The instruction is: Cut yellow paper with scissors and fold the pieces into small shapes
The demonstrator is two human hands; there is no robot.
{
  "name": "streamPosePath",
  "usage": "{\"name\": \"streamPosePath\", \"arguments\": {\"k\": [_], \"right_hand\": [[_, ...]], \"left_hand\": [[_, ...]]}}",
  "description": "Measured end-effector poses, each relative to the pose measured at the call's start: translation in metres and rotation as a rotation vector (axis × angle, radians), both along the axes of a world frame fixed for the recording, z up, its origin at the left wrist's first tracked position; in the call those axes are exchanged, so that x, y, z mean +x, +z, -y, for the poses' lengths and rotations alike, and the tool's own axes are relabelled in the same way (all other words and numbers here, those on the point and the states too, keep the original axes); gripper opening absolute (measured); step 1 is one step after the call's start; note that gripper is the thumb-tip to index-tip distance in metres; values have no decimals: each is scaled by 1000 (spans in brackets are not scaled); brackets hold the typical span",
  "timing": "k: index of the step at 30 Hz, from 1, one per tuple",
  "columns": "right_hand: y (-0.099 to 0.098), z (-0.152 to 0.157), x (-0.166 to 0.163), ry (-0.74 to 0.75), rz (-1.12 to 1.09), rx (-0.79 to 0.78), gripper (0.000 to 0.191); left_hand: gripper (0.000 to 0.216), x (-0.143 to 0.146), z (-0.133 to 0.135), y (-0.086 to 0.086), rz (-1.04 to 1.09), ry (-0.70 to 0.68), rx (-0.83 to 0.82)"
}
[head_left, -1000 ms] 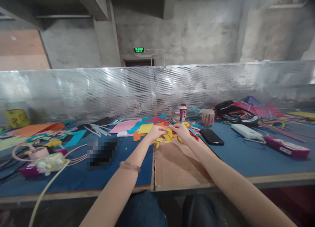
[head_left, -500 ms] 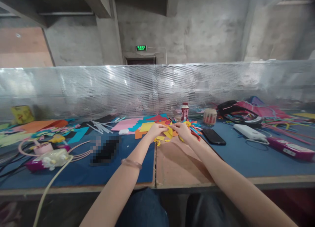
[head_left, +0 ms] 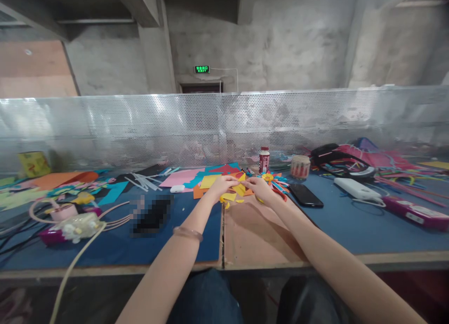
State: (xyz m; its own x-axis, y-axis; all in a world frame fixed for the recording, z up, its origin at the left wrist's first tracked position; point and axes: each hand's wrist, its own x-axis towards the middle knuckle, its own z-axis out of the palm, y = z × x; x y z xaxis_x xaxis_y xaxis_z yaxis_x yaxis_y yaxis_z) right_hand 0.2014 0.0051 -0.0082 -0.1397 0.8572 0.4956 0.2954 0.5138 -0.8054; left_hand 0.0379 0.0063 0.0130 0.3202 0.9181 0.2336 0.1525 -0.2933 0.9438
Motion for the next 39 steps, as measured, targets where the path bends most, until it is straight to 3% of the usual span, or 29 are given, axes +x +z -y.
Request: {"name": "streamPosePath", "arguments": {"k": [10, 15, 22, 28, 32, 39], "right_hand": [[-6, -8, 4, 72, 135, -28, 39], [-6, -8, 5, 36, 177, -27, 39], [3, 7, 2, 192, 136, -79, 32], [-2, -2, 2, -45, 52, 62, 28], [-3, -5, 2, -171, 20, 67, 26], [3, 0, 7, -216, 207, 88, 20]], "left_hand": [[13, 0, -5, -1, 73, 71, -41], [17, -1, -8, -2, 101, 82, -56], [26, -5, -13, -3, 240, 47, -79], [24, -5, -13, -5, 211, 65, -61], [27, -5, -13, -5, 141, 5, -82], [29, -6, -8, -5, -21, 1, -28]]}}
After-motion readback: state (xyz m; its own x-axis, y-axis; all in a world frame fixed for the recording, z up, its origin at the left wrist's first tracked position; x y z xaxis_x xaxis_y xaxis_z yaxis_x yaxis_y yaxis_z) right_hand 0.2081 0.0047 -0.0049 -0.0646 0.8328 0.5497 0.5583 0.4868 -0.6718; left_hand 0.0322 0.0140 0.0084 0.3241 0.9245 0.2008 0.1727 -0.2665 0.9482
